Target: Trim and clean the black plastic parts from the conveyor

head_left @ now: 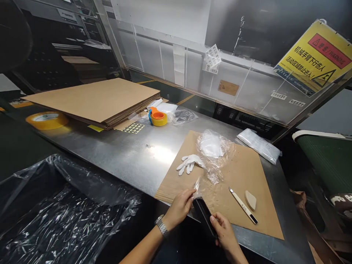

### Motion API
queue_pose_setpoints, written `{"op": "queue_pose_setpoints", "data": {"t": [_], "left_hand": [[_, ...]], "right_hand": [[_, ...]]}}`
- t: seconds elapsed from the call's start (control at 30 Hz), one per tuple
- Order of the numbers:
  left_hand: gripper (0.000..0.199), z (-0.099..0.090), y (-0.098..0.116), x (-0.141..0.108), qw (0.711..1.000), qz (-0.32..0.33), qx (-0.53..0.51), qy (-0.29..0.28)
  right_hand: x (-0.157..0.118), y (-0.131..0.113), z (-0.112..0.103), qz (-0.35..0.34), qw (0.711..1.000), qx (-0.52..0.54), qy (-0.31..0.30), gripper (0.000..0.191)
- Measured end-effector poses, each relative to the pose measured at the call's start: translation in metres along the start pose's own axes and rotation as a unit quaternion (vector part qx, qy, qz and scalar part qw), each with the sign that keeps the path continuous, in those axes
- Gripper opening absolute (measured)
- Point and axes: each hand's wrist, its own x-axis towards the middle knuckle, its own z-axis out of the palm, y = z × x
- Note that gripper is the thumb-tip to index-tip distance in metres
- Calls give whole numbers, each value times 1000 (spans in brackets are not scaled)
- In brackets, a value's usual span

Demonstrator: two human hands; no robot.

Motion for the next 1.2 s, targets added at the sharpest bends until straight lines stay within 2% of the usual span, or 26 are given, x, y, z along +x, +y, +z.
{"op": "queue_pose_setpoints", "data": {"t": [0.1, 0.17, 0.27, 0.37, 0.47, 0.6, 0.7, 0.77, 0.9, 0.97, 1.1, 1.2], "left_hand": [[23, 13, 4, -11, 999, -10, 26, 30], [26, 23, 9, -17, 998, -15, 44, 52], [28, 33, 11, -22, 994, -27, 57, 88], [28, 30, 5, -22, 991, -48, 48, 119], [29, 16, -9, -21, 983, -89, 26, 160], [28, -1, -28, -21, 970, -146, -16, 193], [34, -8, -36, -21, 963, -182, -70, 188], [40, -10, -39, -21, 962, -190, -115, 161], [40, -17, -40, -20, 968, -161, -171, 85], [36, -20, -39, -20, 973, -144, -168, 70], [26, -23, -35, -28, 982, -117, -114, 94], [25, -16, -24, -39, 986, -86, -65, 127]], "right_hand": [[-2, -2, 5, -51, 992, -91, 73, 45], [-3, -5, 11, -99, 978, -154, 101, 41], [-2, -8, 19, -166, 956, -222, 97, 43], [2, -9, 19, -203, 939, -261, 91, 45], [6, -11, 14, -199, 935, -276, 103, 43], [3, -23, 9, -178, 945, -258, 96, 36], [-1, -34, 9, -181, 956, -222, 57, 33], [-1, -39, 9, -184, 963, -197, 19, 32], [10, -40, 12, -168, 972, -161, -44, 33], [19, -36, 14, -143, 977, -150, -56, 35], [33, -32, 19, -96, 983, -154, -42, 36], [32, -37, 26, -100, 977, -189, -5, 33]]}}
